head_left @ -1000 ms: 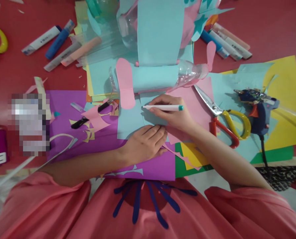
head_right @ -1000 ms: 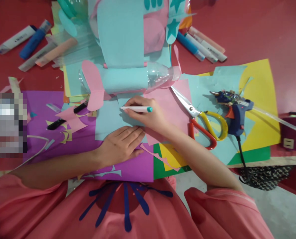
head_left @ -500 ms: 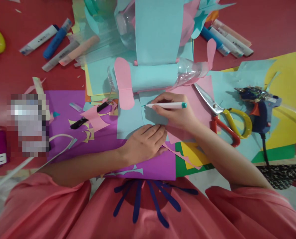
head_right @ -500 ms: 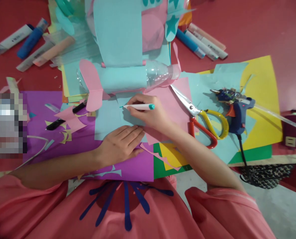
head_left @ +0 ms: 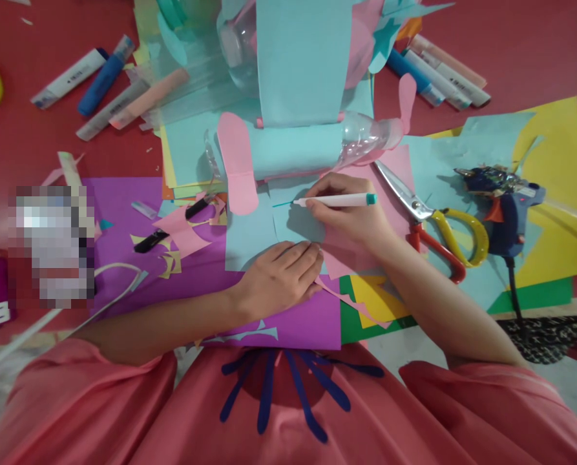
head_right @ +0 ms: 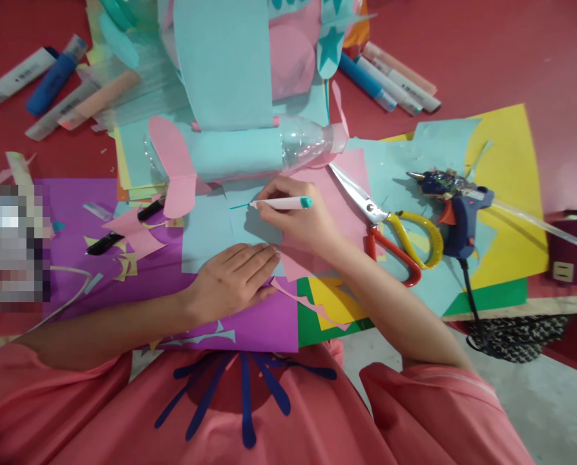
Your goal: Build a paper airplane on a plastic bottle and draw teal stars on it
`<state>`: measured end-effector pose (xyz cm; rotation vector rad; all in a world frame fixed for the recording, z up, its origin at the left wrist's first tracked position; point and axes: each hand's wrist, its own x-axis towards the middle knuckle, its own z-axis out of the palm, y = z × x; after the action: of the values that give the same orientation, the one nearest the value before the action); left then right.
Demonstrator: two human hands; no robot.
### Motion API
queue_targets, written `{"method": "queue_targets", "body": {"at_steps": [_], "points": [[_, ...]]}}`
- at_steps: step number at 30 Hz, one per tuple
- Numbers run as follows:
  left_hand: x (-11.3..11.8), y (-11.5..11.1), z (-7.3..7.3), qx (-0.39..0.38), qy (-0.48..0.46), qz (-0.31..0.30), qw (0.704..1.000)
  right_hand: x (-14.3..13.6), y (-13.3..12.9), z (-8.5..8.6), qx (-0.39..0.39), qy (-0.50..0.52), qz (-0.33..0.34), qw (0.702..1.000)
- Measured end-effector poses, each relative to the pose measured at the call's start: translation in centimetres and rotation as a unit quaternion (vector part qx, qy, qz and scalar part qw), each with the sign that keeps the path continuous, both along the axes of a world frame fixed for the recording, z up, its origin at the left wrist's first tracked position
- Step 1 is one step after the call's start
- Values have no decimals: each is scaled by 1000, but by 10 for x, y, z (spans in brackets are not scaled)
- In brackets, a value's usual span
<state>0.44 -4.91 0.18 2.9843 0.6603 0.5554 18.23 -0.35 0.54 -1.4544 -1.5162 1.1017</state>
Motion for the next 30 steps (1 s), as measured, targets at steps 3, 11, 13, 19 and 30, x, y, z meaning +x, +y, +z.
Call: {"method": "queue_targets", "body": {"at_steps": [3,11,13,19,30], "points": [[0,1,1,5,1,1,1000,0,0,2,-1,-3,-12,1000],[1,0,0,9,-2,4,1000,4,2,5,-10,-1,-27,1000],[1,0,-1,8,-2,4,1000,5,3,6,-5,-5,-28,1000],[0,0,0,4,-7,0,1000,9,5,9,-12,1,-23,1000],[0,0,-1,17,-9,6,1000,15,7,12,-24,-69,-50,996]]}}
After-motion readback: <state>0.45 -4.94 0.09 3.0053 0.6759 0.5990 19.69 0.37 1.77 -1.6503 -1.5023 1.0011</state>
